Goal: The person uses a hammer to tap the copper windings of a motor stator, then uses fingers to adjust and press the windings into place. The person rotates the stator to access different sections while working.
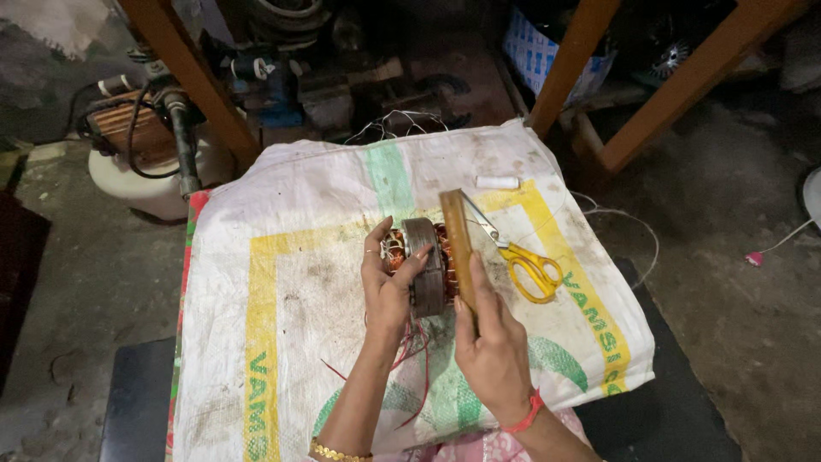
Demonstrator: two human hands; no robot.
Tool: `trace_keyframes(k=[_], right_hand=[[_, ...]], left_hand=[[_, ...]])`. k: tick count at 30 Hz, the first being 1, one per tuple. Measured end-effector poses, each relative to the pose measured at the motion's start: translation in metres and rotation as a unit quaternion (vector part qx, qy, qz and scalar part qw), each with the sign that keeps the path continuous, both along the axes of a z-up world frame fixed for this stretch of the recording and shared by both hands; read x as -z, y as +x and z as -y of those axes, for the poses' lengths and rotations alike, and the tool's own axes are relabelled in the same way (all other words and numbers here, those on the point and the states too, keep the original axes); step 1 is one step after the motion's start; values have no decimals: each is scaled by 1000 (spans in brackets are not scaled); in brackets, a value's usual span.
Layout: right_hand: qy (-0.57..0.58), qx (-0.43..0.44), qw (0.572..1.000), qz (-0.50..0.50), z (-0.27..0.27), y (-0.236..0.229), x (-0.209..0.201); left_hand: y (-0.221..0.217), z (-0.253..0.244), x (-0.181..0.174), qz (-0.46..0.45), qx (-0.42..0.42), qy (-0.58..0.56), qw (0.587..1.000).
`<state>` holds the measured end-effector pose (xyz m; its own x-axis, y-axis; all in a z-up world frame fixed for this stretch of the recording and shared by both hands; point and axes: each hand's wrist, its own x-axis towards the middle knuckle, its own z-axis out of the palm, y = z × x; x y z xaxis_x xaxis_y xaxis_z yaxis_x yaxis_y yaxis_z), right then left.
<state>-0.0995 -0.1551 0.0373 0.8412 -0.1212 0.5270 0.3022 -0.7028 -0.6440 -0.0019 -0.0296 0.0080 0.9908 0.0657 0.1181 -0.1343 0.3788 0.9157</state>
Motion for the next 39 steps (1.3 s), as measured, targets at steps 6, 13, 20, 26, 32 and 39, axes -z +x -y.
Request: trace_keyframes(k=[6,13,20,26,32,39], right_hand=[[28,0,999,40,-1,3,3],[9,-3,1000,-4,3,4,5],[7,7,999,-47,3,4,4],[-25,5,1000,4,3,5,-4],[16,8,1000,-18,6,-1,-14],[46,-23,999,-15,11,9,-16]], left_hand=[[-3,1,-1,-12,-1,-14,1000],[-7,4,-5,-4,-12,0,1000],[-6,4,-2,-16,-17,-2,1000],[-3,6,-2,-2,-32,8,999],[-12,3,-6,-41,-11,-3,999],[-6,0,-10,-15,-16,-7,1000]])
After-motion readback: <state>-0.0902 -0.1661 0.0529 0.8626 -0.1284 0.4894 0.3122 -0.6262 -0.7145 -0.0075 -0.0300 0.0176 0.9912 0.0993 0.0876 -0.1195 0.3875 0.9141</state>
